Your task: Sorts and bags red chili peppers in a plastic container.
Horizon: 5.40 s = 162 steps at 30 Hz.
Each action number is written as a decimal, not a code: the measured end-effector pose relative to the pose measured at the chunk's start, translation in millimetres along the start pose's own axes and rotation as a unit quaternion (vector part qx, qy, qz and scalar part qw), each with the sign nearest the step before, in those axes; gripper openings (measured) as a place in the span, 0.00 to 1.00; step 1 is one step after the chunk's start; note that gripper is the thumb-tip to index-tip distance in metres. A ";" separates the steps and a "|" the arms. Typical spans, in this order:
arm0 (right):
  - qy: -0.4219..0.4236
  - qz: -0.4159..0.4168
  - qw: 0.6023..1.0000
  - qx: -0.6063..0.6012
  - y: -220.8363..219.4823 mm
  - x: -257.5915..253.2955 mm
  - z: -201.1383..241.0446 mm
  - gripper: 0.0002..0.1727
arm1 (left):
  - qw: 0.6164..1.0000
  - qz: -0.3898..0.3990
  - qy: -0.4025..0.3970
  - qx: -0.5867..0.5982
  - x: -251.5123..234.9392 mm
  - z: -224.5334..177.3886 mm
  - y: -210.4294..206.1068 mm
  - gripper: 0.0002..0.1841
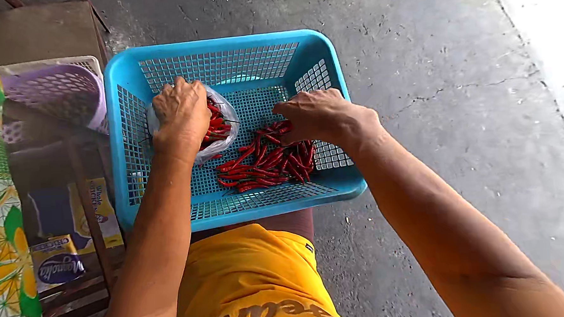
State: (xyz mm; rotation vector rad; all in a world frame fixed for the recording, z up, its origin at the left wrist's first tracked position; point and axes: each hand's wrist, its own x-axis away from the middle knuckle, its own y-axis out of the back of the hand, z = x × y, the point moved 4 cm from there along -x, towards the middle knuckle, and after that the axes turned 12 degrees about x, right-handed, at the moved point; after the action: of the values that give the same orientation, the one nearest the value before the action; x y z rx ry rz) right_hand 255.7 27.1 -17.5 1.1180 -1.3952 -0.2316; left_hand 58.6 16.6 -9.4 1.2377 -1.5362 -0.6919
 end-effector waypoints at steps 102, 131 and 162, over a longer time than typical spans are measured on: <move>0.293 -0.334 0.732 -0.517 -13.6 -12.8 -39.4 0.08 | 0.925 -0.178 -0.306 0.137 12.3 -49.6 -31.5 0.12; 0.067 -0.252 0.939 -0.225 -31.7 -26.9 -35.5 0.10 | 0.992 -0.080 -0.078 0.050 13.0 18.7 32.4 0.28; 0.002 -0.091 0.980 -0.177 -29.7 -37.2 -25.6 0.16 | 0.932 0.028 -0.259 -0.254 43.1 -24.7 -61.6 0.08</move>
State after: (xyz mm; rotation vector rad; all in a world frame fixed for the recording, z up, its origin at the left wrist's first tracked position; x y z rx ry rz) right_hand 282.3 51.0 -58.0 0.9459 -1.1897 -0.5857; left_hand 105.2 -39.4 -40.4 0.6410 -1.6482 -1.3579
